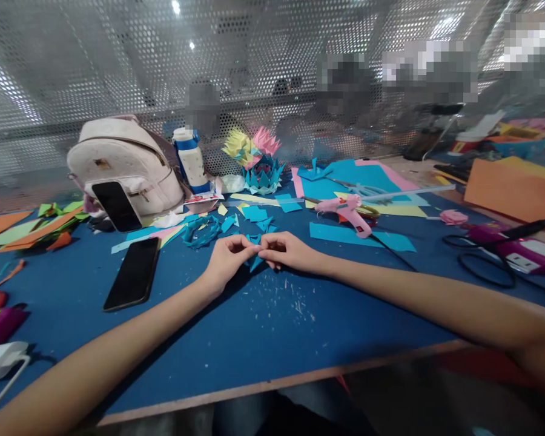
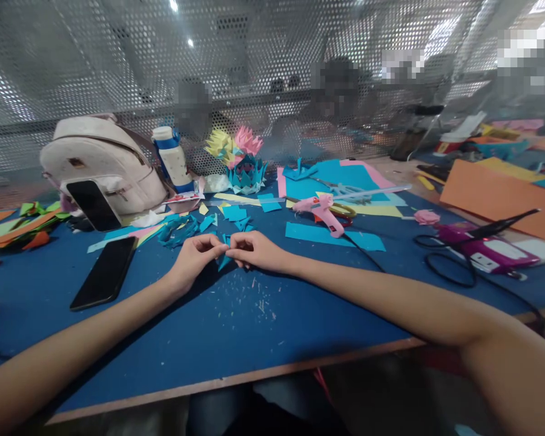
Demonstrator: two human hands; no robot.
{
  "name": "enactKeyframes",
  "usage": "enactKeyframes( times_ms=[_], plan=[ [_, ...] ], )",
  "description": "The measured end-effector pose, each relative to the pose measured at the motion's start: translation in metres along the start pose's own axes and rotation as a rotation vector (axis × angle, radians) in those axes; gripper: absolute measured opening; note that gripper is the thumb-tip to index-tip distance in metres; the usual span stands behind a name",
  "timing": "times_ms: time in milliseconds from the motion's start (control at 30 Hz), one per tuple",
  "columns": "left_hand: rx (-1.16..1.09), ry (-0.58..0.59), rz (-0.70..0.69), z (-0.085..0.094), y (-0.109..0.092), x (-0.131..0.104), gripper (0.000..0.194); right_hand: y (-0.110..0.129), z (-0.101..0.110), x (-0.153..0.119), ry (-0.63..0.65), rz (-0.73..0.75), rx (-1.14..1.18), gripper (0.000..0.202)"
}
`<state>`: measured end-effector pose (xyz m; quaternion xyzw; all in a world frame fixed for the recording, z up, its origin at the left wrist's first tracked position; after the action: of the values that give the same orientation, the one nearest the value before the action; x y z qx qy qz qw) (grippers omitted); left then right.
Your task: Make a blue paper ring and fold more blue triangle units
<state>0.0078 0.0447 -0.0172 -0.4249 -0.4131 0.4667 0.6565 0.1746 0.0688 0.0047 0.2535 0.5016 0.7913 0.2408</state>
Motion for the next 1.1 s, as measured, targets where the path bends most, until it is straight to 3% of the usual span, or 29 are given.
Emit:
enactKeyframes(
  times_ms=[167, 467, 900, 1100],
  plan=[
    [-0.012, -0.001, 0.021, -0.004, -0.001, -0.001, 0.031, 0.003, 0.003, -0.006, -0.015, 0.027, 0.016, 0.041],
    [-0.068, 0.051, 0.045, -0.009, -0.006, -0.002, 0.031, 0.002, 0.009, -0.009, -0.221, 0.087, 0.021, 0.042],
    [-0.035, 0.141, 0.072, -0.008, -0.004, -0.006, 0.031, 0.012, 0.003, -0.013, -0.065, 0.115, -0.08, 0.057],
    [-0.029, 0.182, 0.073, -0.011, -0.007, -0.008, 0.03, 0.011, 0.003, -0.015, -0.077, 0.115, -0.108, 0.059]
  ],
)
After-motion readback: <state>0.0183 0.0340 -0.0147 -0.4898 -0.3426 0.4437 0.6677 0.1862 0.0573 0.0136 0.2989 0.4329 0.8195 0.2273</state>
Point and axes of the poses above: each hand's wrist, its own x-axis towards the middle knuckle, its own z-axis out of the back of the hand, y = z × x, the point moved 3 cm from there along x, towards the middle knuckle
